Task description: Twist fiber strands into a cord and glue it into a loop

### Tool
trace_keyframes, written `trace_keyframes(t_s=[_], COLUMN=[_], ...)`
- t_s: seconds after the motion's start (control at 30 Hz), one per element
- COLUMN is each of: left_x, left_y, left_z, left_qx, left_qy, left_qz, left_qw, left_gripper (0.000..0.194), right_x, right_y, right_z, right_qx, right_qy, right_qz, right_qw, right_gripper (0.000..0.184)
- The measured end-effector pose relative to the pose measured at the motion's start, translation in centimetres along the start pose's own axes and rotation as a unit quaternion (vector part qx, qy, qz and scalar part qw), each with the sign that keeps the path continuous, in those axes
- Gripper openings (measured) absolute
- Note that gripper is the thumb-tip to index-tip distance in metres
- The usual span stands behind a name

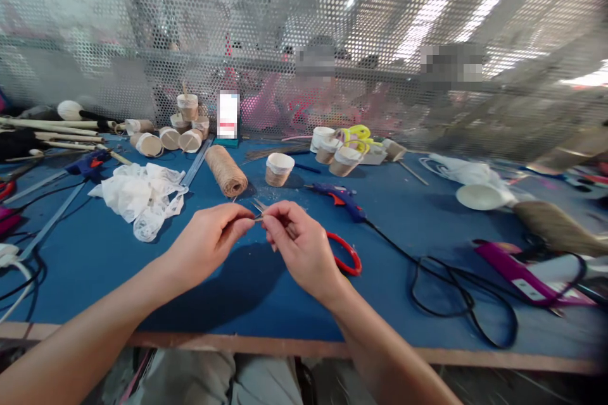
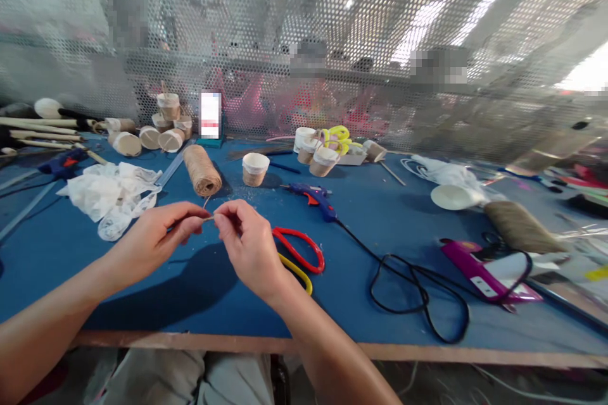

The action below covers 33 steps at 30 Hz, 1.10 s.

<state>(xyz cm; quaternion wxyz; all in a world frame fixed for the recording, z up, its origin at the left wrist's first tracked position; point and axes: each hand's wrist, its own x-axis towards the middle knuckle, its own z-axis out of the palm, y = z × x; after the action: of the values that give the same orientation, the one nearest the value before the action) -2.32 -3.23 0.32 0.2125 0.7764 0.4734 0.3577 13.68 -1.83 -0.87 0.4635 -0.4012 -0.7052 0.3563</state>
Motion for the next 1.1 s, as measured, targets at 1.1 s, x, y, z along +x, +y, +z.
trace_keyframes(t_s=[1.1], left_x=[-0.7], left_y=[-0.5], left_z=[0.9], left_qx=[0.039], left_qy=[0.120], left_qz=[0.135], left_qw=[0.983], left_gripper=[0.010], right_x=[0.2], right_y=[-0.1], right_z=[-0.2], right_qx=[0.395], right_qy=[-0.084], right_qz=[0.182], right_qw=[0.897], right_gripper=[0.018])
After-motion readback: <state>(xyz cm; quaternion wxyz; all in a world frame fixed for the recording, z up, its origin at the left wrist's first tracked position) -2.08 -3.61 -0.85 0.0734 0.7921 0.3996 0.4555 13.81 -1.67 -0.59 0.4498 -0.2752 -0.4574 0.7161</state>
